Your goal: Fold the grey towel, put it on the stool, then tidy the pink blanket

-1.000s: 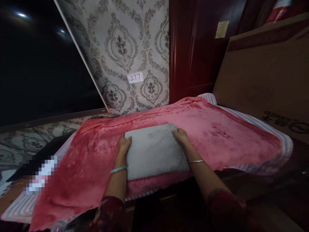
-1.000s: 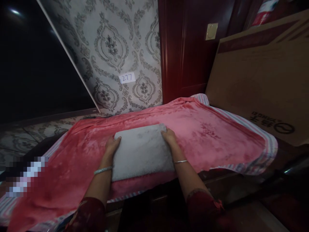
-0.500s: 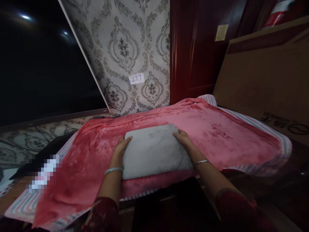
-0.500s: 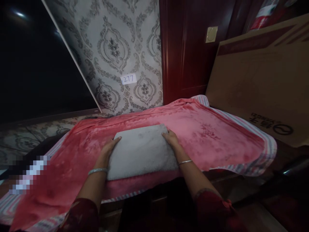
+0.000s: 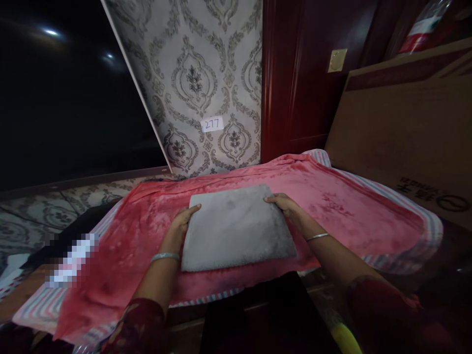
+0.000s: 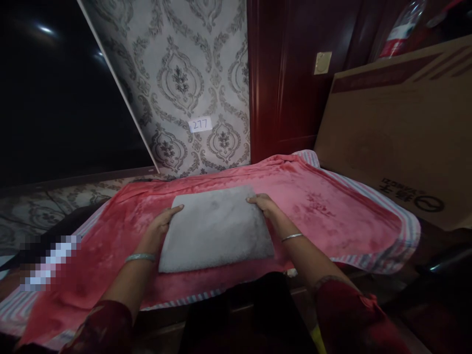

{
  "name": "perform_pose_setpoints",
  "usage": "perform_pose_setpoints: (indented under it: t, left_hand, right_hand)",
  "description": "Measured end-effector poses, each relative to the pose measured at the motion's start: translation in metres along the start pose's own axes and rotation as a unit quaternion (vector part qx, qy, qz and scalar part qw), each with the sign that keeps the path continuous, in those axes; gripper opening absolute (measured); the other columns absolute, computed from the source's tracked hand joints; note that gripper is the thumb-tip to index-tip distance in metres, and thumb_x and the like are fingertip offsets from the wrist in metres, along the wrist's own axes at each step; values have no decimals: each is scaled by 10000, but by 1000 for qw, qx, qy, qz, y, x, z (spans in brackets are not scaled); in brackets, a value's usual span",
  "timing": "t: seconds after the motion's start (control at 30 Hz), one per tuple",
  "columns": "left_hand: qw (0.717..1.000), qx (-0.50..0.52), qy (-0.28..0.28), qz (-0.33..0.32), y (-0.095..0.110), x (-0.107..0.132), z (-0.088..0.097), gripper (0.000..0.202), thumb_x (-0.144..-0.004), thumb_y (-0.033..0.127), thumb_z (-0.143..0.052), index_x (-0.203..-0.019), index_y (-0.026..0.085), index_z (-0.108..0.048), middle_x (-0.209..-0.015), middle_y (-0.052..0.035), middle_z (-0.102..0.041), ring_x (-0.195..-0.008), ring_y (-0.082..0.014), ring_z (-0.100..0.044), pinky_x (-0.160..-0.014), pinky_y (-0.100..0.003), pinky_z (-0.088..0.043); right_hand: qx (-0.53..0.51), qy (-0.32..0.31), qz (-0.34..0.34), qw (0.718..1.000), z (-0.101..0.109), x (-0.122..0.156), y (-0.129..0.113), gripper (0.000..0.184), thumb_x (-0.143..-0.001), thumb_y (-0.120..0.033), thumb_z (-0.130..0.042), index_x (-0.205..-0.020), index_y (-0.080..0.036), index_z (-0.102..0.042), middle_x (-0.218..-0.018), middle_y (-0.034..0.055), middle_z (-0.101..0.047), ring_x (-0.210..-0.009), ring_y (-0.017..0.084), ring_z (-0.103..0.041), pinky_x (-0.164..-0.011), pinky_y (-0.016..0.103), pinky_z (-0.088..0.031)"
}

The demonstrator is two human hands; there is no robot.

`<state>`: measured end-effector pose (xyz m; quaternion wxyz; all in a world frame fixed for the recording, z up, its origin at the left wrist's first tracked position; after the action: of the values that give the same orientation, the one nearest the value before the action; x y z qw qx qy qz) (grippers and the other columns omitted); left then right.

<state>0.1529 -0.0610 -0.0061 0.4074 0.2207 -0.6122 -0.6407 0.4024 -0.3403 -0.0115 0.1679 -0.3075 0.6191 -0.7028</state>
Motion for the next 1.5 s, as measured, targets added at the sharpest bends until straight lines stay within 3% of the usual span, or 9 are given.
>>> perform_pose_setpoints:
  t: [0.13,0.3,0.4,0.6,0.7,0.9,1.1,1.2,1.5]
  left_hand:
    - [986,-5,39,-162,72,9,19,410,-713,356,-836,-1011,104,-709,-890,-110,-774,-890,-273,-736,-823,-390,-613]
    - [939,-78,138,-307,138,33,51,550,-764,364,-805,-1225,124,-625,-1009,-53,-749,-1070,-262,-669,-918,-396,-565]
    - [937,-95,142,-304,117,44,58,448,-766,342,-782,-1165,176,-660,-1029,-43,-735,-1130,-278,-639,-926,-392,-563]
    - [891,-318,-48,-320,-10,65,21,212,-712,192,-679,-900,263,-745,-1137,-50,-721,-1183,-252,-610,-1116,-411,-440]
    - [884,-355,-74,-295,-47,65,27,308,-772,191,-550,-976,277,-763,-1258,-47,-694,-1230,-240,-590,-1136,-425,-423]
    - [851,-443,-30,-282,-19,65,23,484,-814,149,-424,-1178,258,-723,-1268,-35,-705,-1255,-224,-589,-1168,-434,-399]
    - [773,-477,-111,-403,8,82,-111,687,-946,490,-503,-1541,168,-382,-1609,-141,-374,-1517,-281,-284,-1246,-469,-243]
    - [753,-526,-126,-374,-4,63,-151,758,-958,575,-444,-1572,152,-309,-1645,-188,-266,-1543,-317,-192,-1244,-548,-174]
    - [754,-588,-71,-283,-23,28,-126,775,-959,633,-394,-1576,169,-324,-1669,-174,-188,-1556,-324,-127,-1245,-568,-85]
  right_hand:
    - [-14,25,140,990,14,-3,-71,170,-737,-141,-659,-904,-116,-686,-854,53,-729,-782,169,-660,-788,273,-535]
    - [73,114,405,904,41,19,-147,311,-725,-183,-663,-1031,-134,-661,-1049,55,-707,-988,209,-636,-954,370,-488]
    - [153,145,471,856,49,38,-122,258,-763,-237,-635,-1006,-155,-663,-1090,87,-691,-1058,240,-613,-1002,402,-463]
    - [339,5,409,847,26,50,27,251,-814,-177,-496,-935,-242,-706,-1077,79,-702,-1093,247,-607,-1032,420,-452]
    - [371,-23,407,834,27,59,57,320,-822,-155,-502,-1019,-257,-732,-1165,78,-699,-1147,247,-598,-1032,440,-461]
    - [370,32,320,872,42,52,28,424,-873,-166,-417,-1135,-232,-743,-1172,57,-720,-1125,228,-638,-1031,402,-487]
    - [471,60,288,832,-33,16,-10,595,-946,-243,-432,-1521,-89,-435,-1551,141,-430,-1446,276,-379,-1212,434,-290]
    - [537,74,261,799,-61,-5,0,603,-985,-305,-431,-1540,-74,-388,-1601,175,-327,-1498,312,-269,-1224,505,-217]
    - [595,60,248,762,-67,-18,41,627,-1021,-401,-393,-1560,-81,-358,-1617,164,-293,-1514,294,-232,-1239,502,-129]
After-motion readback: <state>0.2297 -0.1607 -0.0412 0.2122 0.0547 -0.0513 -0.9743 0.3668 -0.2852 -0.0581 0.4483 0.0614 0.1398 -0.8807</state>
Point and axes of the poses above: each hand's wrist, its own x-axis away from the middle knuckle, its own z-axis out of the back of the hand, y = z × x, the point moved 8 cm from there along -x, towards the middle knuckle
